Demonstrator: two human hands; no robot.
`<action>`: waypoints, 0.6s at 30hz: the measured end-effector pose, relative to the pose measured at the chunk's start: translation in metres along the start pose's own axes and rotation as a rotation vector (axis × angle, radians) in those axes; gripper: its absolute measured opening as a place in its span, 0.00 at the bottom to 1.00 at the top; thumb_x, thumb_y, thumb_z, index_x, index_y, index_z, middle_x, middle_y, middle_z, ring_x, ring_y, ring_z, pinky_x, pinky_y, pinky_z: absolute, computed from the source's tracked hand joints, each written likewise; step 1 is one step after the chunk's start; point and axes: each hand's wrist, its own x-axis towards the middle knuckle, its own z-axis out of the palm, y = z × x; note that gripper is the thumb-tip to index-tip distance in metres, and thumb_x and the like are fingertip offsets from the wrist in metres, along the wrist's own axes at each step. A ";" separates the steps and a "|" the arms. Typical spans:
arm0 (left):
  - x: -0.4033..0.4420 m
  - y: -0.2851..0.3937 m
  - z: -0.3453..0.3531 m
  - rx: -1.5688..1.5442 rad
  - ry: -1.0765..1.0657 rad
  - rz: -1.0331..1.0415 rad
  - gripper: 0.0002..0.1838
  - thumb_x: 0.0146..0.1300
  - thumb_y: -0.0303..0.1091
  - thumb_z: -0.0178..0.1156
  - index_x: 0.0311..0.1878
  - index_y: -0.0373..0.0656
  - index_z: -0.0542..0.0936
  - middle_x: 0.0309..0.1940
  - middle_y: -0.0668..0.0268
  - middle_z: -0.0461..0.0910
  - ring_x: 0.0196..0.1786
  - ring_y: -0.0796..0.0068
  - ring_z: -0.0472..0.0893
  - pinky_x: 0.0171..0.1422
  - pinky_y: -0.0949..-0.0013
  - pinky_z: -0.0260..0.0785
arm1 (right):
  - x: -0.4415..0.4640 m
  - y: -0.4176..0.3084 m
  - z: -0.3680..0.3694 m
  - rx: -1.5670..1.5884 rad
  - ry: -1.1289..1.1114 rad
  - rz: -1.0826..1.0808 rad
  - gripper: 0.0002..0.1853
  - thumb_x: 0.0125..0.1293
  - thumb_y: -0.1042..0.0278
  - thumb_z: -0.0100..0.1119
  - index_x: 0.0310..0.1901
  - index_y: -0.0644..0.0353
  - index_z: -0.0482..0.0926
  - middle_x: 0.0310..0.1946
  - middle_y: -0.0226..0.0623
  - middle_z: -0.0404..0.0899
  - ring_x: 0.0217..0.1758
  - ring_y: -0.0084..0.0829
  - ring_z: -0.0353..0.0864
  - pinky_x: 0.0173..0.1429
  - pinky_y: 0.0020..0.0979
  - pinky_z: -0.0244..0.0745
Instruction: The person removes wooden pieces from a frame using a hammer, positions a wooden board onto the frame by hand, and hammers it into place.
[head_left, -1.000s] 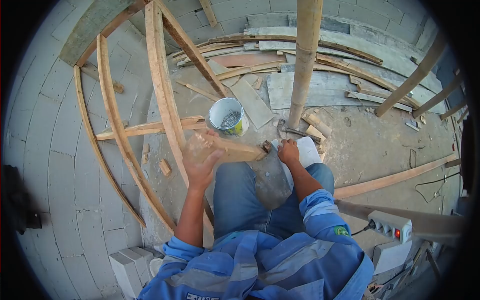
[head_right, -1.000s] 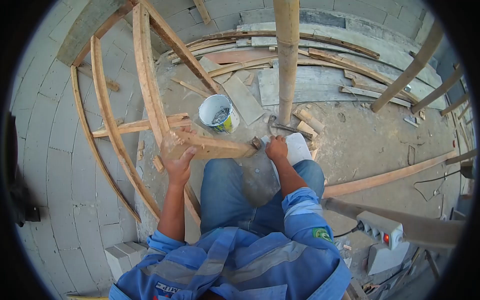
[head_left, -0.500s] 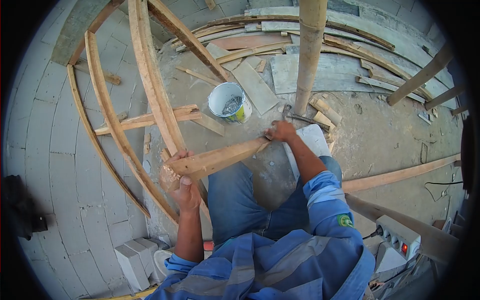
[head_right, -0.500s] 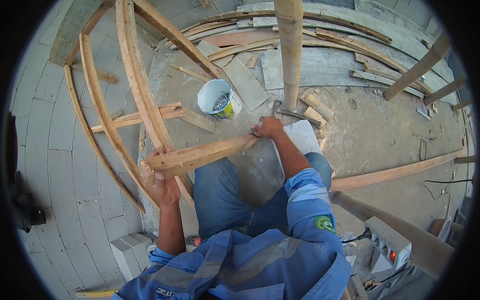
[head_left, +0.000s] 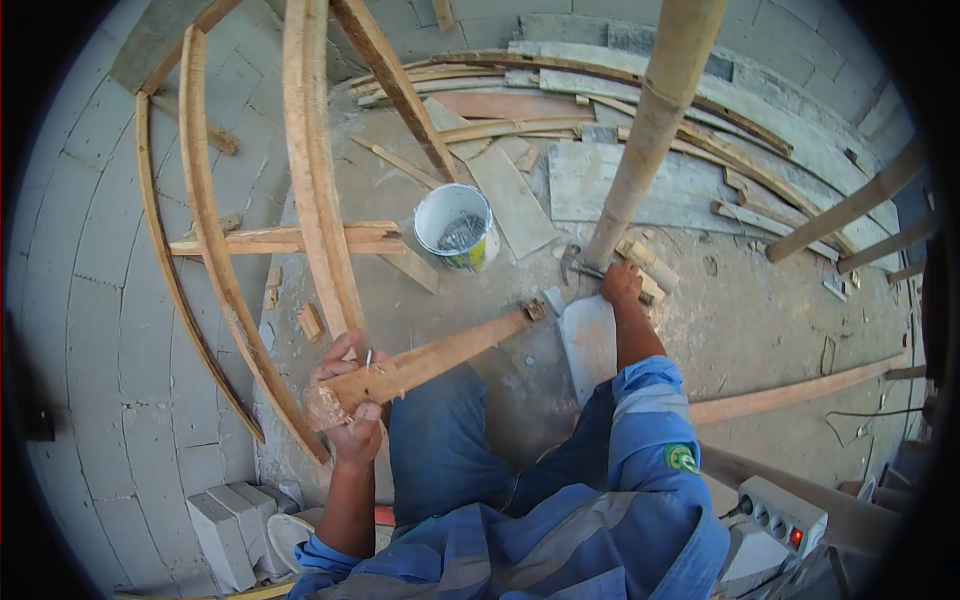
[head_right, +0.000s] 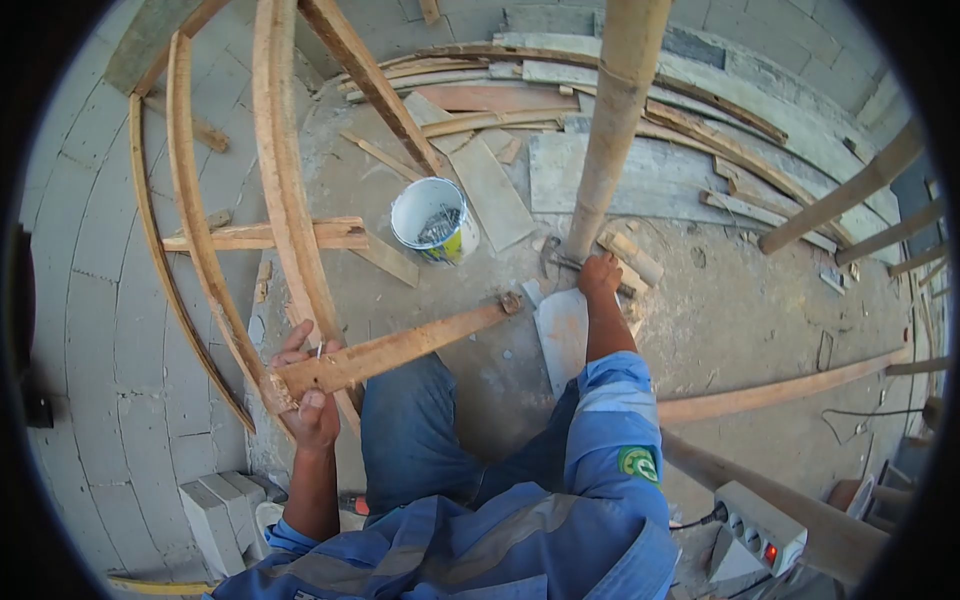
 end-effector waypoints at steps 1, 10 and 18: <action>-0.003 -0.001 -0.002 0.005 0.002 0.008 0.30 0.54 0.42 0.73 0.56 0.42 0.71 0.60 0.51 0.73 0.64 0.55 0.77 0.71 0.45 0.71 | 0.000 -0.004 0.001 -0.014 0.026 -0.010 0.18 0.69 0.62 0.57 0.57 0.55 0.83 0.69 0.45 0.69 0.74 0.44 0.67 0.70 0.46 0.69; 0.006 -0.011 0.005 -0.029 0.084 -0.004 0.30 0.55 0.34 0.74 0.59 0.38 0.72 0.56 0.51 0.77 0.59 0.56 0.80 0.67 0.49 0.74 | 0.004 0.003 -0.002 -0.152 0.146 -0.241 0.14 0.68 0.62 0.57 0.50 0.57 0.83 0.48 0.49 0.84 0.54 0.43 0.84 0.60 0.46 0.76; 0.058 -0.020 0.056 0.089 -0.040 0.145 0.28 0.50 0.26 0.77 0.54 0.34 0.78 0.43 0.58 0.85 0.49 0.68 0.84 0.56 0.64 0.77 | -0.154 -0.008 -0.074 0.473 0.203 -0.513 0.18 0.77 0.52 0.51 0.44 0.63 0.77 0.36 0.61 0.82 0.39 0.65 0.82 0.44 0.56 0.76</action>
